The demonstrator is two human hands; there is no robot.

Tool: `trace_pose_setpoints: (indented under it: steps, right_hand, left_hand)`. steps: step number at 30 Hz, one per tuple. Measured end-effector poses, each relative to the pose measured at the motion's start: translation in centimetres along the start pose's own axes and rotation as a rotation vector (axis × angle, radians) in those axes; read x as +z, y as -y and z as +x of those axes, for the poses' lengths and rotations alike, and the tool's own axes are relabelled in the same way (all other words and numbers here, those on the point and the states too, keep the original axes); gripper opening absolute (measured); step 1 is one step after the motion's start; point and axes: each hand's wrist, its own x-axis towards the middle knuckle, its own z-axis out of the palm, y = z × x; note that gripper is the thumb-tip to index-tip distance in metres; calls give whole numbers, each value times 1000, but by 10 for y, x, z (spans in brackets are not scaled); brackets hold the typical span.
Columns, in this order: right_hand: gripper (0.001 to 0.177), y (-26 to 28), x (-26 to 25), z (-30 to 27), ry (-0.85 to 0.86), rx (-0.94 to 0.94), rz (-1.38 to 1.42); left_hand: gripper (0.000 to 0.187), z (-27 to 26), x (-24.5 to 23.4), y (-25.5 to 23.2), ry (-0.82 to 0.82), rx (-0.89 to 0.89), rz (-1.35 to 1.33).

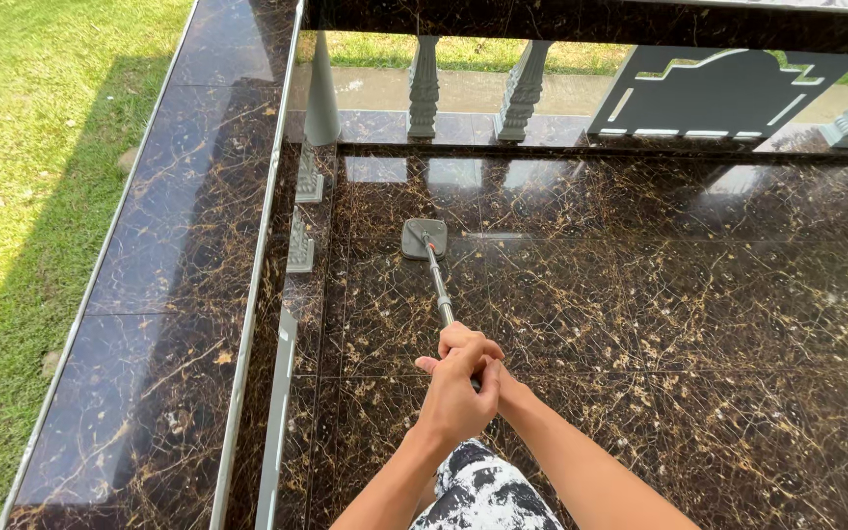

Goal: The person pushes and pulls a mop across the tiled floor of a balcony.

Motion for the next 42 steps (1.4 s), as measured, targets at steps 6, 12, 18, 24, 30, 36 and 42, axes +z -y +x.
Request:
trace_pose_setpoints:
  steps: [6, 12, 18, 24, 30, 36, 42]
  right_hand:
    - [58, -9, 5, -3, 19, 117, -51]
    - [36, -25, 5, 1, -58, 65, 59]
    - [35, -45, -7, 34, -50, 11, 67]
    - [36, -80, -26, 84, -15, 58, 61]
    - [37, -142, -51, 154, -12, 35, 83]
    - [37, -199, -75, 209, -2, 46, 114]
    - [38, -233, -88, 236, -12, 7, 101]
  left_hand:
    - [11, 2, -1, -2, -26, 32, 29]
    - [17, 13, -2, -8, -46, 155, 57]
    - [17, 54, -4, 5, -46, 195, 54]
    - [15, 117, -4, 35, -6, 150, 72]
    - [17, 209, 1, 67, 2, 155, 124]
    - [12, 295, 5, 86, 36, 60, 169]
    - [13, 334, 11, 90, 31, 92, 141]
